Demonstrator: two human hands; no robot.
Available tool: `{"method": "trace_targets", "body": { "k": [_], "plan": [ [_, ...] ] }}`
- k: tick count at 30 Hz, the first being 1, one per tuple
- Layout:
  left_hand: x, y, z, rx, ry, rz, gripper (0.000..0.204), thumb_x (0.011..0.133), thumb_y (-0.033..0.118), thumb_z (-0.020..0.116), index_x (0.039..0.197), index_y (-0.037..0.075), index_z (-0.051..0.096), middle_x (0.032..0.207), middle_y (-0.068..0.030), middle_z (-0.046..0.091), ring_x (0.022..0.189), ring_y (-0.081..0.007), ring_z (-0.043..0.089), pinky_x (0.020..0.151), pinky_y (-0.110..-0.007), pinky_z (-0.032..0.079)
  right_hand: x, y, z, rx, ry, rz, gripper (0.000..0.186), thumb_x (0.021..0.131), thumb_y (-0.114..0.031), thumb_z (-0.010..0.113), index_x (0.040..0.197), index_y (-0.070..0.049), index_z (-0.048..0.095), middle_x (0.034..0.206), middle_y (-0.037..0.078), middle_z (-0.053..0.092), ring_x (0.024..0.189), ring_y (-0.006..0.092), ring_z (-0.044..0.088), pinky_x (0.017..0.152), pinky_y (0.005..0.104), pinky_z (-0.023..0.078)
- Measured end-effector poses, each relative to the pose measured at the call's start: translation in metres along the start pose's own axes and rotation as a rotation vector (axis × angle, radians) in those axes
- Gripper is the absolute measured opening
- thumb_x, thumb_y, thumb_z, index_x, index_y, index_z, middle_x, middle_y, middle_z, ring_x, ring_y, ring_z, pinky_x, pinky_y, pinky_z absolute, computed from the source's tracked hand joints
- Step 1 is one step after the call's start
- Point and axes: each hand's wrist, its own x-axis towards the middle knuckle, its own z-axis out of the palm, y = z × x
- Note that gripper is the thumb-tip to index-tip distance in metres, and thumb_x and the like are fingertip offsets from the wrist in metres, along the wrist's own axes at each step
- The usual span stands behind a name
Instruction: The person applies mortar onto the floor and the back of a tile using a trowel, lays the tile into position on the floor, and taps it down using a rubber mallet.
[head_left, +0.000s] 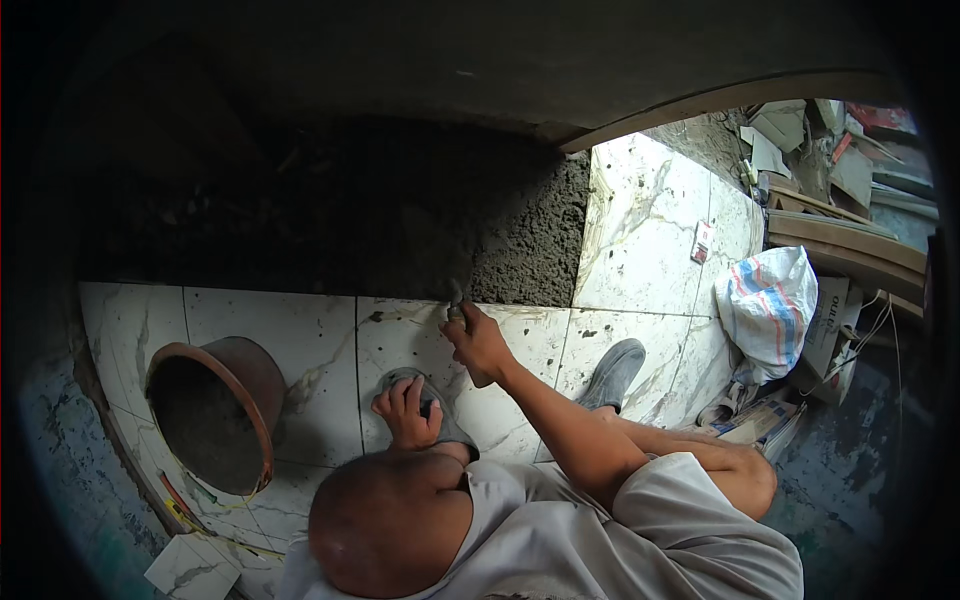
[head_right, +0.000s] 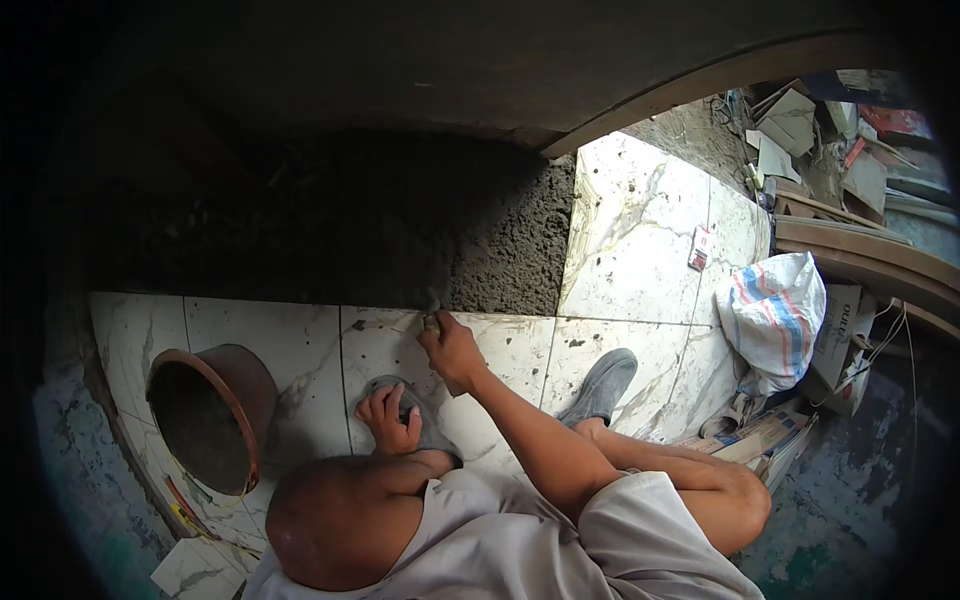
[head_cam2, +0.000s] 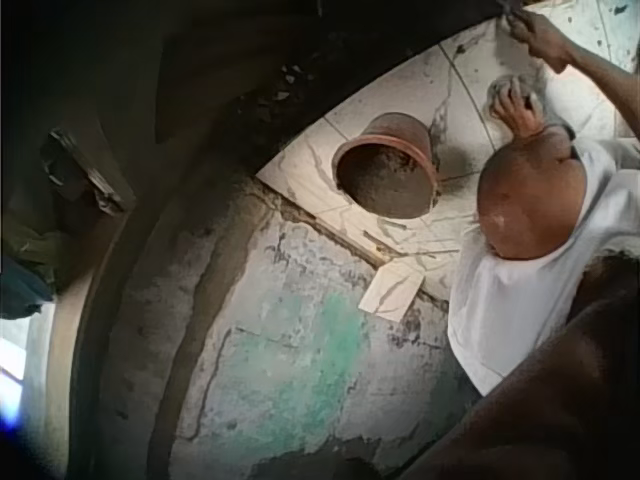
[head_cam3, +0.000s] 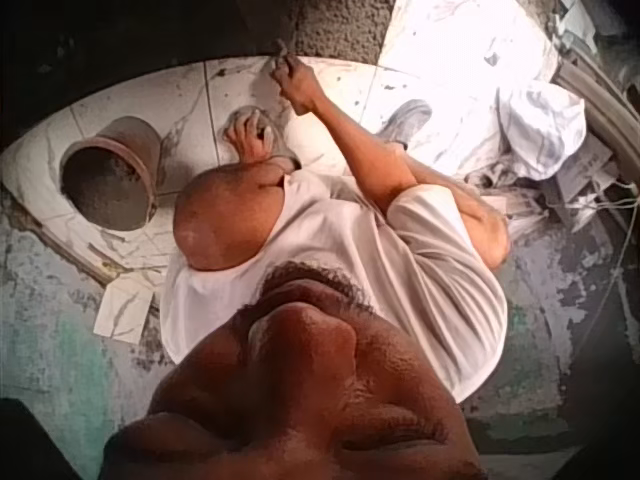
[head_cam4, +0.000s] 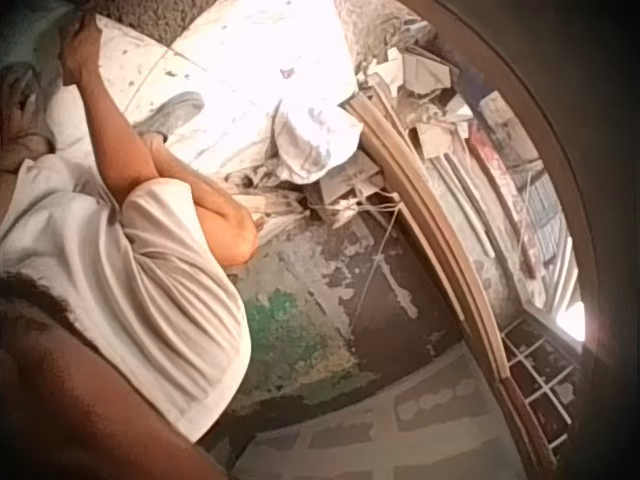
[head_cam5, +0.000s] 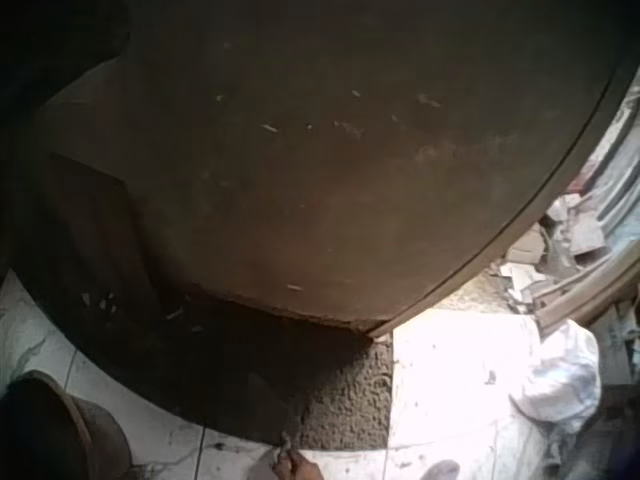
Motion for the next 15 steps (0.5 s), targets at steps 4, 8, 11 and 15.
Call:
{"method": "trace_targets", "body": {
  "k": [4, 8, 11, 15],
  "plan": [
    [0.002, 0.006, 0.002, 0.02, 0.018, -0.008, 0.049, 0.075, 0.031, 0.061, 0.12, 0.011, 0.059, 0.118, -0.0081, 0.051, 0.106, -0.0289, 0.04, 0.095, -0.047, 0.026, -0.02, 0.034, -0.042, 0.211, 0.117, 0.111, 0.023, 0.091, -0.024, 0.059, 0.098, -0.003, 0.051, 0.075, 0.007, 0.055, 0.052, 0.0159, 0.056, 0.048, 0.0287, 0.048],
    [0.005, 0.007, 0.004, 0.023, 0.025, 0.002, 0.05, 0.074, 0.031, 0.061, 0.12, 0.011, 0.059, 0.117, -0.0079, 0.051, 0.107, -0.0295, 0.04, 0.095, -0.048, 0.026, -0.056, 0.065, -0.099, 0.41, 0.28, 0.239, 0.018, 0.09, -0.02, 0.059, 0.096, -0.005, 0.05, 0.074, 0.006, 0.054, 0.05, 0.0154, 0.055, 0.044, 0.03, 0.047],
    [0.002, 0.003, 0.004, 0.048, 0.02, 0.007, 0.05, 0.075, 0.031, 0.06, 0.119, 0.01, 0.059, 0.117, -0.0104, 0.051, 0.107, -0.0316, 0.04, 0.097, -0.05, 0.026, -0.061, 0.046, -0.128, 0.484, 0.35, 0.229, 0.019, 0.091, -0.024, 0.054, 0.099, -0.006, 0.053, 0.076, 0.005, 0.055, 0.055, 0.0158, 0.056, 0.049, 0.031, 0.049],
    [0.002, 0.007, 0.005, 0.086, 0.027, 0.019, 0.049, 0.074, 0.031, 0.06, 0.117, 0.008, 0.06, 0.116, -0.0124, 0.051, 0.107, -0.0323, 0.041, 0.096, -0.051, 0.027, -0.039, 0.001, -0.194, 0.463, 0.296, 0.293, 0.021, 0.092, -0.024, 0.048, 0.096, -0.004, 0.054, 0.071, 0.005, 0.052, 0.057, 0.0142, 0.051, 0.051, 0.0325, 0.049]
  ]
}}
